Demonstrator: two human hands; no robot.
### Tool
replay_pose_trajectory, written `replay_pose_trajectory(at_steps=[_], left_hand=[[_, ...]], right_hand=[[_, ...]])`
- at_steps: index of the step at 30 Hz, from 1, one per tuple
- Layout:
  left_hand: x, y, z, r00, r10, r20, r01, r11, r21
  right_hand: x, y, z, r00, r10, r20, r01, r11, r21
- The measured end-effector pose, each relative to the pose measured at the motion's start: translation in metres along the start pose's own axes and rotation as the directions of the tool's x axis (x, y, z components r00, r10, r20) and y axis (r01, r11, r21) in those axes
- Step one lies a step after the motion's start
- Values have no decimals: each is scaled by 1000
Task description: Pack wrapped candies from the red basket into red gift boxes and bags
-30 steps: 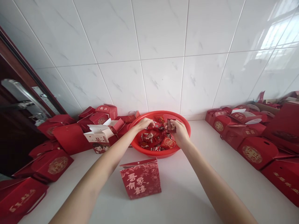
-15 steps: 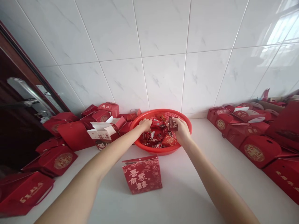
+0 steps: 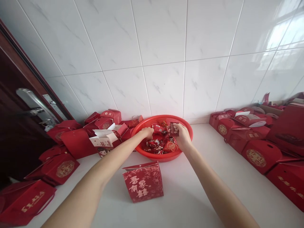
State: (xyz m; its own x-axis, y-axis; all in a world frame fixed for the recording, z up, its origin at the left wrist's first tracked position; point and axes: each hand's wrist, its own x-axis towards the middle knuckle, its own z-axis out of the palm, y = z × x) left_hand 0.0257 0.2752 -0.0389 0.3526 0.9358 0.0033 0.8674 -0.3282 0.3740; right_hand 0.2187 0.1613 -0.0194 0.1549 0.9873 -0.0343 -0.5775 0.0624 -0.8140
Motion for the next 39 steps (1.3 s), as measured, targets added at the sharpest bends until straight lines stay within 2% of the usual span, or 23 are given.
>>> replay_pose_trajectory(at_steps=[3,5,7,9,10,12,17,22,24,26,28,30,32,35,37,39], left_hand=[[-8,5,-14,999,-34,-30,33,999,-33],[-19,9,-26,998,-39,-58,26,977,-213],[-32,14,-36,997,-35,-74,-8,859,-513],[-46,22,-44,996,-16,-88,-54,675,-736],[-51,27,-46,995,-7,-99,-74,617,-783],[-60,38,-48,992,3,-130,-108,571,-814],[-61,63,-40,978,53,-202,-195,583,-789],[-50,84,-32,955,28,-295,-232,689,-687],[-46,90,-31,960,16,-279,-212,691,-691],[-42,91,-31,975,42,-219,-192,662,-724],[-36,87,-32,984,83,-155,-172,628,-759],[-26,79,-34,988,88,-128,-154,649,-745],[-13,67,-33,989,65,-131,-134,761,-634],[6,48,-26,991,113,-72,-129,946,-298],[17,39,-16,981,188,43,-183,976,-115],[25,33,-5,963,235,135,-229,972,-61]], right_hand=[[2,2,-1,1000,-4,14,4,1000,9],[2,3,-1,999,-14,32,13,1000,15],[1,3,-2,998,-17,52,17,1000,13],[0,4,-2,997,-18,76,18,1000,2],[-1,4,-2,996,-18,91,18,1000,0],[-3,4,-1,992,-15,122,15,1000,3],[-4,3,0,986,-28,167,18,998,56],[-5,0,-2,984,-37,176,21,995,92],[-6,-1,-3,985,-41,168,30,997,70],[-6,-1,-4,989,-52,139,48,998,37],[-5,0,-5,994,-69,86,67,997,31],[-3,0,-5,996,-86,22,84,994,64],[-2,0,-5,995,-87,-39,91,990,108],[-2,-2,-4,993,-71,-92,85,984,155],[-2,-3,-3,992,-72,-99,88,982,167],[-1,-2,-3,991,-81,-109,99,979,176]])
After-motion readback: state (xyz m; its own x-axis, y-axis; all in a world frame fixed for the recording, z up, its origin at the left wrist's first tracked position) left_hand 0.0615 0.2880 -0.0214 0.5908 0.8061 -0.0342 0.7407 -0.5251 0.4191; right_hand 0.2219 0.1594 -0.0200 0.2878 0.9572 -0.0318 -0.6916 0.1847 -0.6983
